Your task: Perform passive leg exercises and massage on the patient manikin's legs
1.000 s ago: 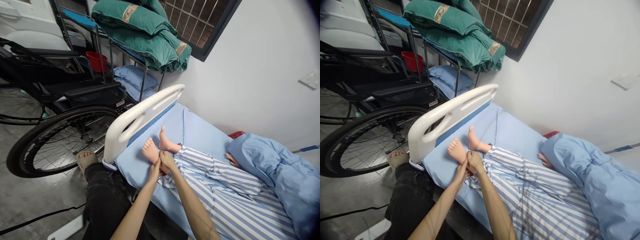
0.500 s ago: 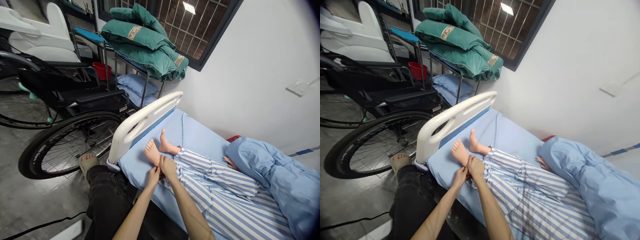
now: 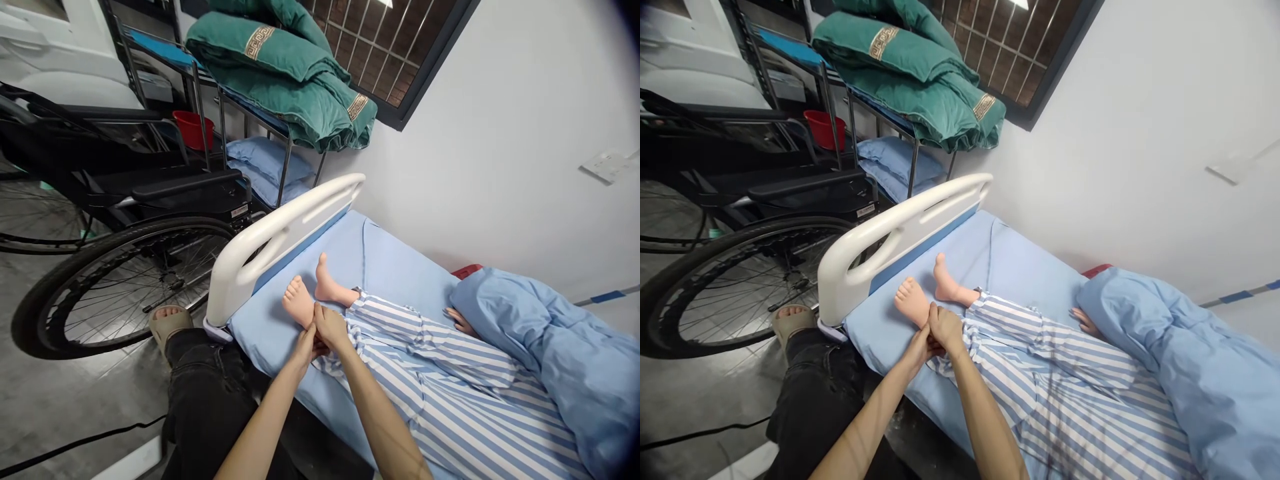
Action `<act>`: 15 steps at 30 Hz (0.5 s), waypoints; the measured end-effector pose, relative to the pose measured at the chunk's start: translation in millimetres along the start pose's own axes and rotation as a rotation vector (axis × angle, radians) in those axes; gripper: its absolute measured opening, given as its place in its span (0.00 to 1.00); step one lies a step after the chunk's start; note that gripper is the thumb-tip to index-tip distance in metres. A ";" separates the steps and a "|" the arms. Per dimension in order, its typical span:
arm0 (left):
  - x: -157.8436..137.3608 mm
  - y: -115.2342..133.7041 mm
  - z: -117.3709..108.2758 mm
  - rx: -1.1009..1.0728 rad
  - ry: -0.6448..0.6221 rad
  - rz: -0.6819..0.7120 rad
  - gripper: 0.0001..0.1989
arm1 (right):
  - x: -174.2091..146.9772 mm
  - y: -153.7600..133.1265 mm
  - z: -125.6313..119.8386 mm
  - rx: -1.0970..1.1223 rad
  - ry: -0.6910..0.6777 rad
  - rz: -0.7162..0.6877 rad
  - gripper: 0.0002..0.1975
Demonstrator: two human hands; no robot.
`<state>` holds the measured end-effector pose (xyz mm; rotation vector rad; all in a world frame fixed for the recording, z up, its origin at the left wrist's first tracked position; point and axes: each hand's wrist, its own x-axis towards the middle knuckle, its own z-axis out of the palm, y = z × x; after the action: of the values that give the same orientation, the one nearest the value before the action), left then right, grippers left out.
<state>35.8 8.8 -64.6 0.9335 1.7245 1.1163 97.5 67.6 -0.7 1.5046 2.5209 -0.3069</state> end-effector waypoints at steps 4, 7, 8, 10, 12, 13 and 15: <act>7.6 1.2 -1.8 0.024 -0.049 -0.003 0.21 | 15.3 6.8 2.5 0.065 0.002 -0.074 0.22; 8.9 -0.1 -3.1 -0.055 -0.089 -0.016 0.21 | 24.5 9.7 4.5 0.131 -0.001 -0.021 0.25; 8.5 -1.2 -2.9 -0.083 -0.097 -0.023 0.20 | 27.3 10.1 5.1 0.133 -0.003 -0.003 0.24; 6.8 -4.4 -1.6 -0.148 -0.108 -0.051 0.20 | 32.2 10.5 6.1 0.110 -0.013 0.018 0.23; 4.3 -8.2 0.5 -0.234 -0.118 -0.077 0.20 | 35.7 10.9 7.0 0.095 -0.023 0.023 0.22; 2.9 -10.0 1.5 -0.282 -0.128 -0.087 0.21 | 36.6 11.2 7.4 0.092 -0.025 0.017 0.22; 0.4 -12.5 2.8 -0.364 -0.159 -0.099 0.22 | 35.9 11.8 8.2 0.086 -0.029 -0.004 0.21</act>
<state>36.6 5.9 -77.0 0.6826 1.3647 1.2049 91.5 101.2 -19.1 1.5138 2.5183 -0.4398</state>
